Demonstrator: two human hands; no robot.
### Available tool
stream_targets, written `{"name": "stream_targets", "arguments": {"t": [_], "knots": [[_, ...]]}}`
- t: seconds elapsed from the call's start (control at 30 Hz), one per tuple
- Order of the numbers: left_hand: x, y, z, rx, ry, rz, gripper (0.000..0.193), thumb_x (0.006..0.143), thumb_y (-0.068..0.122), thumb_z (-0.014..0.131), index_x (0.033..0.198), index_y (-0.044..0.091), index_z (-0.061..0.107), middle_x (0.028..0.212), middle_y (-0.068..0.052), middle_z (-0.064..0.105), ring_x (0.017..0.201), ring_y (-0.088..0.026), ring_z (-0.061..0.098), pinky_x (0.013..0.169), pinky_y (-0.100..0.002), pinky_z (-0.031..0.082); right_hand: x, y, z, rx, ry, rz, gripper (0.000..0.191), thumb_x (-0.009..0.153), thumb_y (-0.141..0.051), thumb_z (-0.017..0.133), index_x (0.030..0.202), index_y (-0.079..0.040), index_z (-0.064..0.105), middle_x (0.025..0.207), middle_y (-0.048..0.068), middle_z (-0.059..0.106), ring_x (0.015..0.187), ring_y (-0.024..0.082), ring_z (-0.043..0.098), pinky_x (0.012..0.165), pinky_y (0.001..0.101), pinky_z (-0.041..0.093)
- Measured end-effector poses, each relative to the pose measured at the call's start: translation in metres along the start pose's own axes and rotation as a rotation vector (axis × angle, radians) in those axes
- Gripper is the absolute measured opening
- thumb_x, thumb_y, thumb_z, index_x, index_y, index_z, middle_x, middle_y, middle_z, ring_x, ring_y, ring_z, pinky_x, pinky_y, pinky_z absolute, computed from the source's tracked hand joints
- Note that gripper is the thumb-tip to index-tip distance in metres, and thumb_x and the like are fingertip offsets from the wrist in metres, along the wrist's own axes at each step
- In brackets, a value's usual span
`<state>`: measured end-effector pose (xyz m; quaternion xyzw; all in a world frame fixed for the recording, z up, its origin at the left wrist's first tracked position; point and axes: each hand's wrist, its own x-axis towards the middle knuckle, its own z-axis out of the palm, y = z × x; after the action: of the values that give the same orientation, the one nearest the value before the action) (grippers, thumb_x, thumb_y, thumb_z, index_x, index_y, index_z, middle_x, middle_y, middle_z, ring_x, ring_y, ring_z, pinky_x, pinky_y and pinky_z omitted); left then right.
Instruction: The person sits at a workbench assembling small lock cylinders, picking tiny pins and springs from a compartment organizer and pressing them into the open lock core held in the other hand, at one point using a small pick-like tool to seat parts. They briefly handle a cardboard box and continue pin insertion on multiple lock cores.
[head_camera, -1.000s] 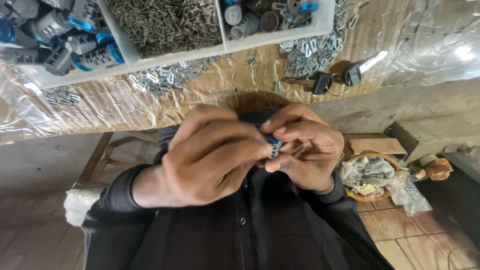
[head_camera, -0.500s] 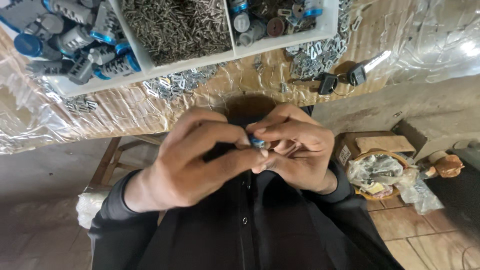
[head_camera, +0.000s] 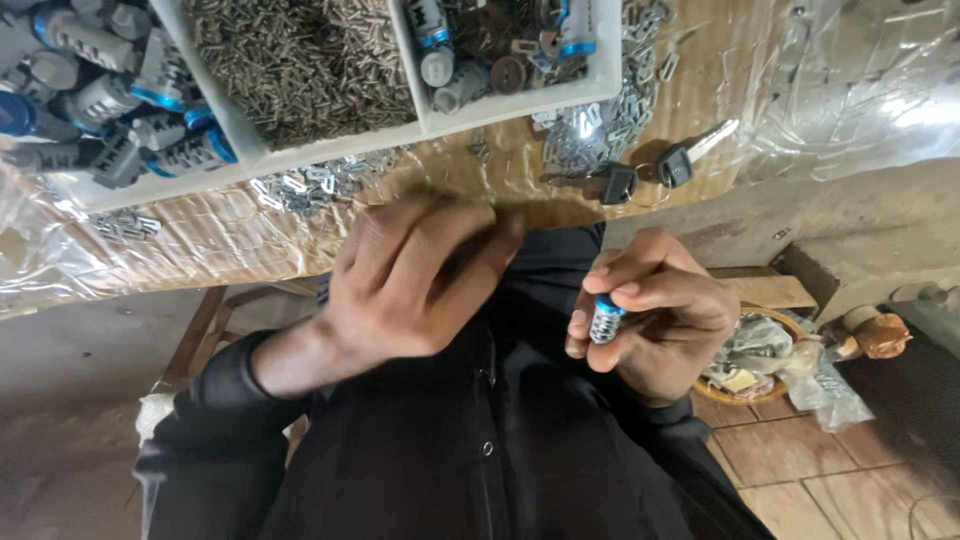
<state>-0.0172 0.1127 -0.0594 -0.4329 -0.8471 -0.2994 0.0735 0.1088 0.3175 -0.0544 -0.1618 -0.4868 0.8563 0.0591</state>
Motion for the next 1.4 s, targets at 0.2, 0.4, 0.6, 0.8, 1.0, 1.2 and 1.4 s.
{"name": "stream_targets", "arguments": {"t": [0.2, 0.4, 0.6, 0.8, 1.0, 1.2, 1.4], "knots": [[0.006, 0.008, -0.036, -0.63, 0.007, -0.366, 0.015, 0.087, -0.002, 0.081, 0.098, 0.004, 0.073, 0.099, -0.005, 0.072, 0.092, -0.021, 0.074, 0.079, -0.034, 0.063, 0.013, 0.001, 0.007, -0.024, -0.135, 0.205, 0.037, 0.089, -0.004, 0.089, 0.118, 0.004, 0.068, 0.12, 0.019, 0.064, 0.085, 0.024, 0.075, 0.073, 0.0307, 0.071], [-0.01, 0.014, -0.036, -0.58, 0.145, -0.289, 0.022, 0.089, 0.0, 0.084, 0.108, 0.004, 0.075, 0.105, -0.009, 0.071, 0.091, -0.022, 0.069, 0.078, -0.034, 0.059, 0.029, 0.008, 0.025, -0.313, -0.338, 0.12, 0.04, 0.084, -0.002, 0.087, 0.119, 0.002, 0.068, 0.118, 0.015, 0.064, 0.094, 0.016, 0.069, 0.073, 0.0223, 0.063], [-0.03, -0.011, -0.065, -0.6, 0.078, -0.243, 0.025, 0.08, -0.003, 0.086, 0.1, 0.0, 0.072, 0.096, -0.01, 0.071, 0.084, -0.024, 0.07, 0.073, -0.034, 0.058, 0.032, 0.024, 0.05, -0.173, -0.426, 0.191, 0.04, 0.087, 0.002, 0.088, 0.122, 0.003, 0.068, 0.126, 0.017, 0.064, 0.086, 0.002, 0.068, 0.061, 0.0122, 0.055], [-0.043, -0.013, -0.072, -0.533, 0.136, -0.245, 0.028, 0.08, -0.002, 0.089, 0.102, 0.002, 0.072, 0.099, -0.008, 0.071, 0.084, -0.023, 0.068, 0.074, -0.033, 0.057, 0.035, 0.036, 0.065, -0.22, -0.447, 0.127, 0.033, 0.084, -0.001, 0.084, 0.111, 0.005, 0.066, 0.117, 0.017, 0.061, 0.101, 0.016, 0.071, 0.07, 0.0236, 0.066], [-0.049, -0.02, -0.083, -0.48, 0.037, -0.19, 0.029, 0.078, 0.007, 0.089, 0.104, 0.007, 0.076, 0.103, -0.006, 0.069, 0.088, -0.022, 0.06, 0.073, -0.033, 0.052, 0.033, 0.032, 0.073, -0.194, -0.44, 0.09, 0.035, 0.087, -0.004, 0.087, 0.115, 0.005, 0.068, 0.119, 0.015, 0.063, 0.098, 0.014, 0.069, 0.074, 0.0206, 0.063], [-0.041, -0.018, -0.091, -1.342, -0.094, -0.696, 0.031, 0.082, 0.002, 0.084, 0.108, 0.013, 0.073, 0.103, 0.0, 0.059, 0.094, -0.014, 0.06, 0.081, -0.031, 0.05, 0.051, 0.021, 0.071, -0.41, -0.858, 0.016, 0.035, 0.076, -0.01, 0.094, 0.105, -0.002, 0.075, 0.105, 0.007, 0.068, 0.092, 0.017, 0.071, 0.077, 0.0291, 0.061], [-0.08, -0.011, -0.092, -0.32, 0.028, -0.685, 0.032, 0.085, 0.004, 0.079, 0.115, 0.009, 0.071, 0.102, -0.003, 0.065, 0.092, -0.018, 0.06, 0.078, -0.033, 0.049, 0.047, 0.025, 0.077, -0.027, -0.552, 0.354, 0.035, 0.085, 0.0, 0.086, 0.117, 0.005, 0.07, 0.122, 0.018, 0.063, 0.095, 0.025, 0.078, 0.073, 0.0333, 0.073]]}}
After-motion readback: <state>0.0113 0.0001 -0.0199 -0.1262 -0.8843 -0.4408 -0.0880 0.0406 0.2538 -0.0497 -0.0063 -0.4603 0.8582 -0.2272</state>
